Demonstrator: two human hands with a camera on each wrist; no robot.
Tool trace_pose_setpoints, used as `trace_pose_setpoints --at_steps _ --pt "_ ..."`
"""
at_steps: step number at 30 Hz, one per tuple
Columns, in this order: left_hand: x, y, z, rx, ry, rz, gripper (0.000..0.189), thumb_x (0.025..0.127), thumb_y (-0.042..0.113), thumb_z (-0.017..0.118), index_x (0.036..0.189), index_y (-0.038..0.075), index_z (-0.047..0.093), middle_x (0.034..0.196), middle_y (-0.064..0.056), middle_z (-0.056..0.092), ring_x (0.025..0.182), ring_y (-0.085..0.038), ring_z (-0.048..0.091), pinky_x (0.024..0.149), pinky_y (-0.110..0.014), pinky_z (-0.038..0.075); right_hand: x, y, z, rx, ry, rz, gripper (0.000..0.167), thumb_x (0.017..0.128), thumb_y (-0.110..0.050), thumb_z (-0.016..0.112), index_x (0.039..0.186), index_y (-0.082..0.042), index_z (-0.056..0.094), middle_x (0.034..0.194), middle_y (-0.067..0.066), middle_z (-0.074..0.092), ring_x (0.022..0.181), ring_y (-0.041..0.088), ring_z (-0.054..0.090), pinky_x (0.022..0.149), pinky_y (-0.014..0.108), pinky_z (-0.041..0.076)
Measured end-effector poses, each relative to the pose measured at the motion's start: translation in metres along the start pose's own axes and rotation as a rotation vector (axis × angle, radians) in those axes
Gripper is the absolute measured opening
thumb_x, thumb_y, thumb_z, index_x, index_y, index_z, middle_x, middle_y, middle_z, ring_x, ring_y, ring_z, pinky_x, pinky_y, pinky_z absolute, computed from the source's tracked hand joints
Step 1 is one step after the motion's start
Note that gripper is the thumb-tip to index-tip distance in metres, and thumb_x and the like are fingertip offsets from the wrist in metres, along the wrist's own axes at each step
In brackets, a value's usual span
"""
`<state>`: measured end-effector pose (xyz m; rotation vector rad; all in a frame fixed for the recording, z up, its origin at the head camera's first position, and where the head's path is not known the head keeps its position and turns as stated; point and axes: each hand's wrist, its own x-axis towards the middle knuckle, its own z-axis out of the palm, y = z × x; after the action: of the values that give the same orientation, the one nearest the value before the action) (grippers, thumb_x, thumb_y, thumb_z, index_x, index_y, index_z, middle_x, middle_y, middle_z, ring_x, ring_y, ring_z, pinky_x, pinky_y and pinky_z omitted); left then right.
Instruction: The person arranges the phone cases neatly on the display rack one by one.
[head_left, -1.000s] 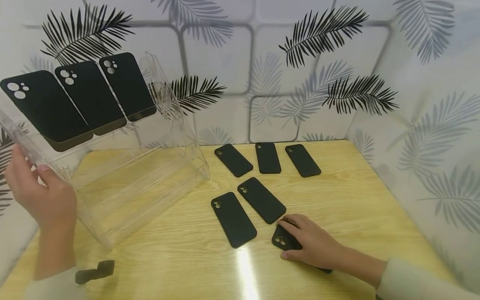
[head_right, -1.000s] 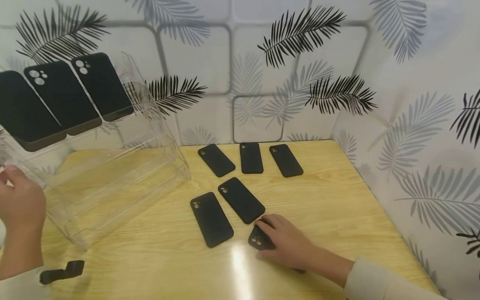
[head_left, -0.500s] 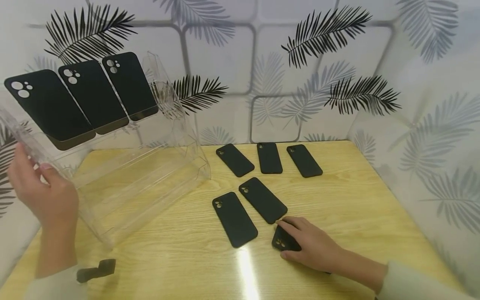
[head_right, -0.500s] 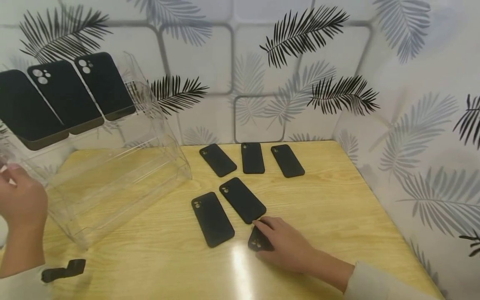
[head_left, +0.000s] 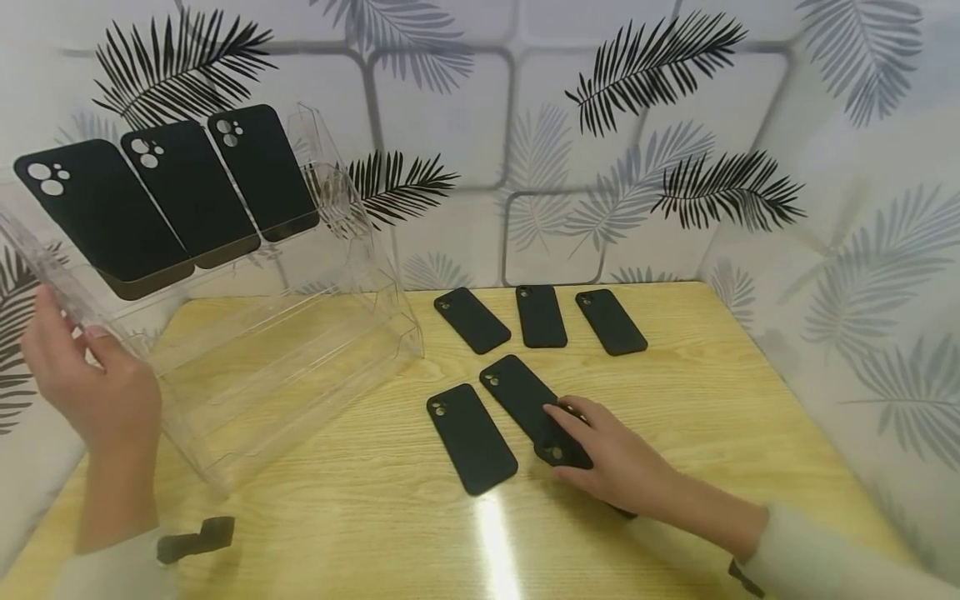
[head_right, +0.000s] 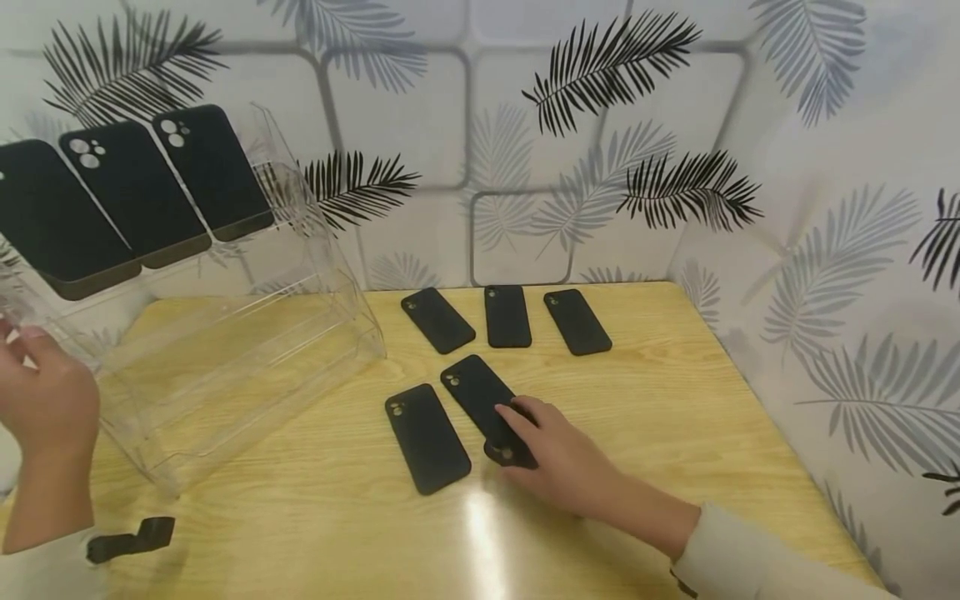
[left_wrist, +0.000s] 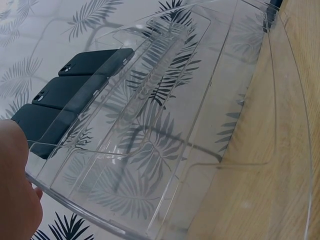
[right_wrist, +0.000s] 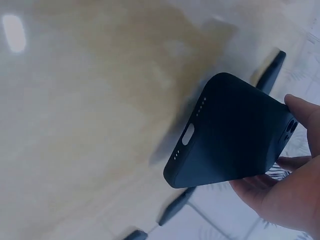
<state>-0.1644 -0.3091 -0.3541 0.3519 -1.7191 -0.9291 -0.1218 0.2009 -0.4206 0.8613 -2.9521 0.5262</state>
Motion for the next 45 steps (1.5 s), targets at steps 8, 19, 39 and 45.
trace_pose_setpoints --at_steps 8,19,39,45 --pt "0.002 -0.008 0.001 0.01 -0.001 -0.005 0.05 0.101 0.008 0.044 0.148 0.022 0.05 0.138 0.008 0.051 0.118 0.002 0.048 0.096 -0.013 0.04 0.021 -0.006 -0.007 -0.001 0.045 -0.036 0.08 0.087 -0.038 0.078 0.154 -0.016 0.042 0.155 0.016 0.04 0.139 0.034 0.044 0.107 0.048 0.046" --pt "-0.001 -0.007 0.0 -0.005 -0.002 -0.008 0.05 0.1 0.007 0.044 0.148 0.021 0.05 0.138 0.008 0.051 0.116 0.004 0.047 0.096 -0.014 0.041 0.057 -0.026 -0.024 0.019 0.113 -0.12 0.079 0.088 -0.034 0.078 0.155 -0.012 0.041 0.156 0.016 0.038 0.142 0.035 0.042 0.109 0.049 0.045" --pt "0.004 -0.012 0.0 0.019 -0.017 0.004 0.05 0.101 0.01 0.043 0.149 0.023 0.048 0.137 0.01 0.05 0.117 0.005 0.046 0.095 -0.012 0.039 0.167 -0.076 -0.041 0.209 0.232 -0.145 0.081 0.092 -0.042 0.071 0.158 -0.013 0.033 0.158 0.013 0.034 0.145 0.029 0.037 0.113 0.047 0.04" --pt "0.003 -0.01 0.0 0.039 -0.024 0.003 0.05 0.103 0.011 0.042 0.15 0.025 0.046 0.141 0.007 0.049 0.123 -0.003 0.047 0.099 -0.013 0.039 0.194 -0.099 -0.047 0.285 0.238 -0.142 0.082 0.093 -0.046 0.068 0.16 -0.017 0.03 0.162 0.009 0.029 0.149 0.025 0.032 0.116 0.045 0.038"
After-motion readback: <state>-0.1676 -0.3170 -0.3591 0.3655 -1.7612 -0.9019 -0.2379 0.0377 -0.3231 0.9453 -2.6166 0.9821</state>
